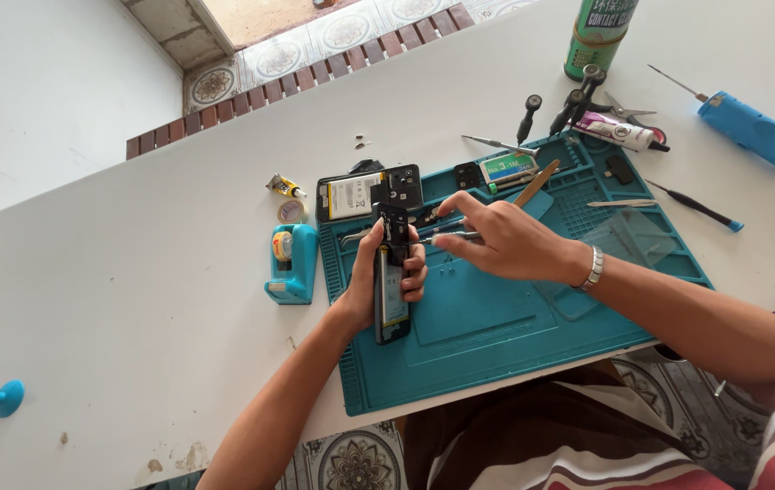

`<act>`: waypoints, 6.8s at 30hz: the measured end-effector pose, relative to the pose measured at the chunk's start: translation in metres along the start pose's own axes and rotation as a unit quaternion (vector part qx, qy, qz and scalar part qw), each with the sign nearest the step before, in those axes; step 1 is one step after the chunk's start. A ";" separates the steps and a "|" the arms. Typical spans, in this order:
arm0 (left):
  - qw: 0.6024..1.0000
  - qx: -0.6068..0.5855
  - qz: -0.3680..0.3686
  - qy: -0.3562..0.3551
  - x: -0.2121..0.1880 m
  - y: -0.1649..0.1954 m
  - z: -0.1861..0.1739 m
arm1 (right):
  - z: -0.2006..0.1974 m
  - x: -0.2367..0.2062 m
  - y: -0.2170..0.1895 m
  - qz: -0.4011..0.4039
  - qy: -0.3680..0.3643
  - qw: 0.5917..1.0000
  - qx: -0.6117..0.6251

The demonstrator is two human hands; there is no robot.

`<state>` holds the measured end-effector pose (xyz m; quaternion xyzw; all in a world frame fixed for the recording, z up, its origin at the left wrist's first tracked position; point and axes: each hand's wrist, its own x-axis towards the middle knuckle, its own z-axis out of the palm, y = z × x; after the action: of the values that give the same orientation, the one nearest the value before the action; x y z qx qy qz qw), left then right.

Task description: The person repairs a smartphone at a workbench. They brush the inside of the opened phone with a brush, pry at the phone body with a spudger, unscrew components with a screwdriver, remove and reposition the battery, and reassemble the phone while working over a teal repair mat.

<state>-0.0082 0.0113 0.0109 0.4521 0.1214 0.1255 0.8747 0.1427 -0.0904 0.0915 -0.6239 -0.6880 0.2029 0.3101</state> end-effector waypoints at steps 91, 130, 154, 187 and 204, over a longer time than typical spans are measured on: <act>1.000 0.019 -0.013 -0.010 -0.002 0.005 0.004 | 0.006 -0.003 0.010 -0.078 0.032 0.996 0.015; 0.998 0.048 -0.005 0.033 0.001 0.006 0.008 | -0.008 -0.003 0.014 -0.001 -0.007 0.994 -0.111; 0.992 0.124 -0.008 -0.010 0.001 0.007 0.009 | -0.015 -0.003 0.020 0.019 -0.005 0.991 -0.134; 0.998 0.011 -0.038 -0.058 -0.001 -0.002 -0.011 | 0.001 -0.008 0.021 -0.186 0.048 0.981 0.015; 0.991 -0.061 -0.012 -0.114 -0.005 -0.011 -0.023 | 0.014 -0.013 0.015 -0.237 0.099 0.966 0.030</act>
<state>-0.0197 0.0211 -0.0101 0.4076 0.0183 0.0693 0.9103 0.1448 -0.0994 0.0694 -0.4506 -0.7756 0.0812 0.4344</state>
